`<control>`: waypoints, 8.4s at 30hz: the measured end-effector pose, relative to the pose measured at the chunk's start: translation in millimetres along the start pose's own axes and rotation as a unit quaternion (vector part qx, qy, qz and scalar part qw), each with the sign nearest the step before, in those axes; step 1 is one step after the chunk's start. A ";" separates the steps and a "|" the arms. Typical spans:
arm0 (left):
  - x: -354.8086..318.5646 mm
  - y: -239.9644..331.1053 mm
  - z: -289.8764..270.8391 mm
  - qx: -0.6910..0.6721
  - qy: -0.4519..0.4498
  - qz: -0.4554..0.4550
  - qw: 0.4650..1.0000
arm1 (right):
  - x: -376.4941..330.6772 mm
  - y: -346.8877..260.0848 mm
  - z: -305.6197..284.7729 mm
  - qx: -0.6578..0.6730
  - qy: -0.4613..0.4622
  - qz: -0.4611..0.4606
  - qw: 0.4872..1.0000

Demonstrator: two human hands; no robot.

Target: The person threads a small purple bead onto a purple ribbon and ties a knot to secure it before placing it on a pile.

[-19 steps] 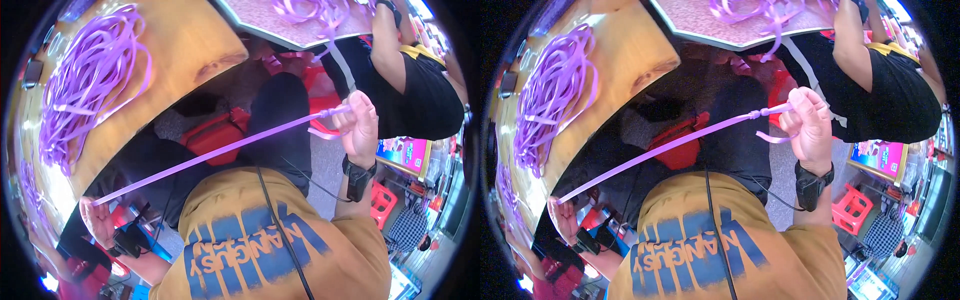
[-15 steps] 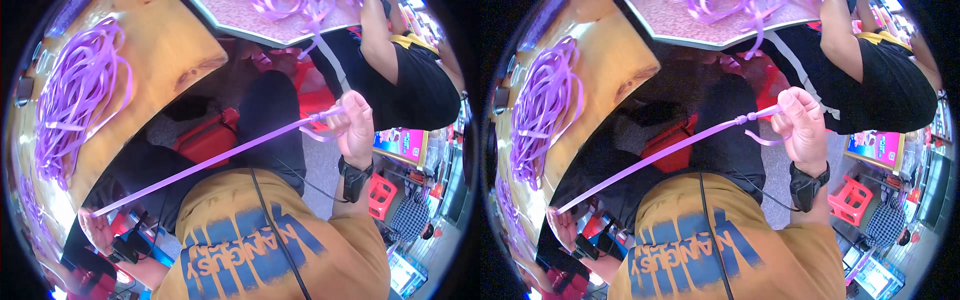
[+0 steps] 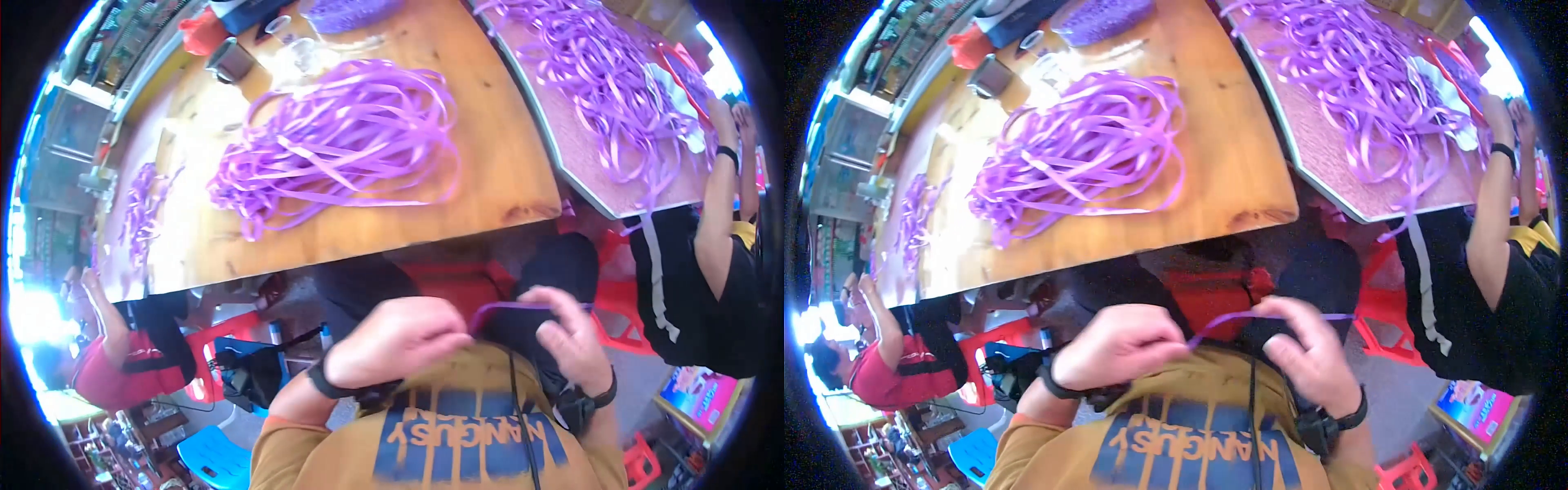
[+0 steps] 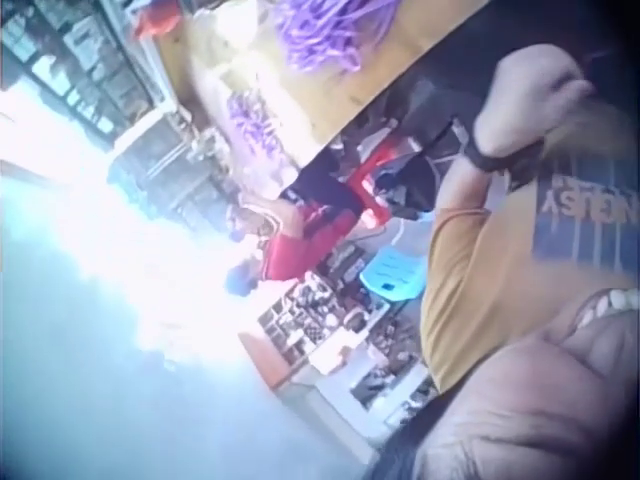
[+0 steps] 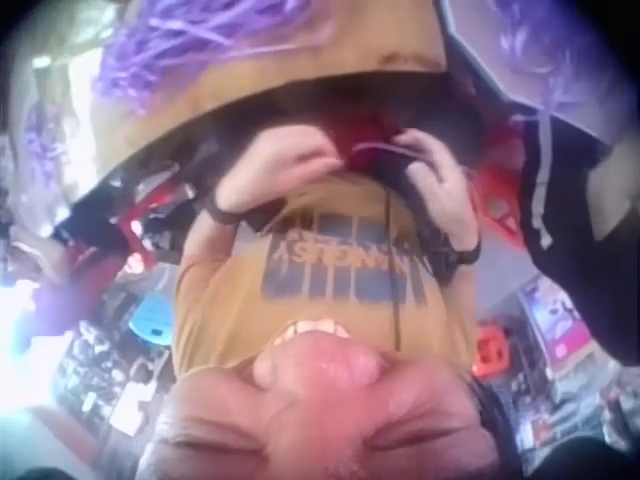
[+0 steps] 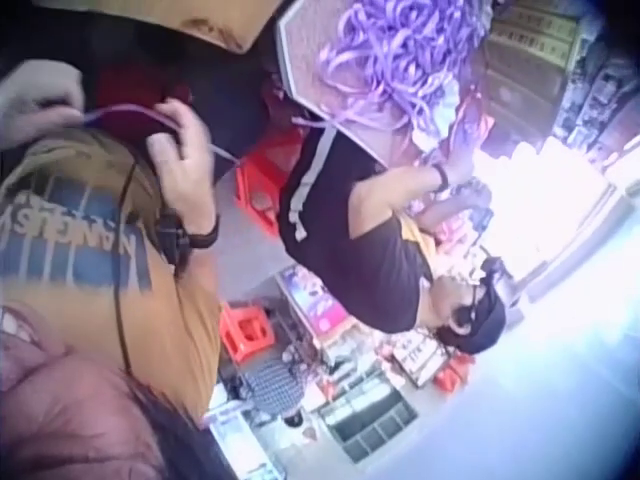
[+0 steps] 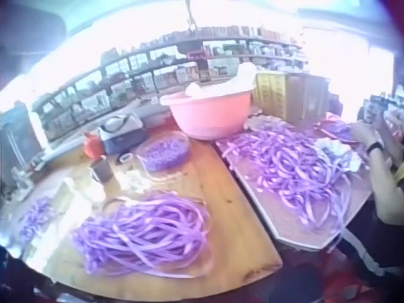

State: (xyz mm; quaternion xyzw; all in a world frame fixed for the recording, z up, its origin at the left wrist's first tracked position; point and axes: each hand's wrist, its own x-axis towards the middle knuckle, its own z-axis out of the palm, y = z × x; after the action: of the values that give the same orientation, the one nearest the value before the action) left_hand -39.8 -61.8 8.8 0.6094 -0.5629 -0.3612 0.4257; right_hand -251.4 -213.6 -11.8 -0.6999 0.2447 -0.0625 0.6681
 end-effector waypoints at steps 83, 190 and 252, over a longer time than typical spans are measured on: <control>-2.1 10.1 8.0 0.180 0.103 0.130 0.970 | 16.2 -40.8 51.8 0.019 0.064 -0.122 0.990; 10.9 -17.1 30.9 -0.543 -0.062 -0.318 0.774 | 20.2 -2.3 43.9 -0.130 0.091 -0.292 0.943; 2.5 -8.5 51.0 -0.163 0.187 -0.147 0.957 | 25.4 9.9 51.6 -0.081 0.148 -0.246 0.954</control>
State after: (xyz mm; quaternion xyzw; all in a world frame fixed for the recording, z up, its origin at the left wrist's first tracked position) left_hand -83.2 -69.9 -18.2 0.6645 -0.3108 -0.3864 0.5591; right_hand -210.4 -177.6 -32.7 -0.7734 0.1650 -0.3080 0.5289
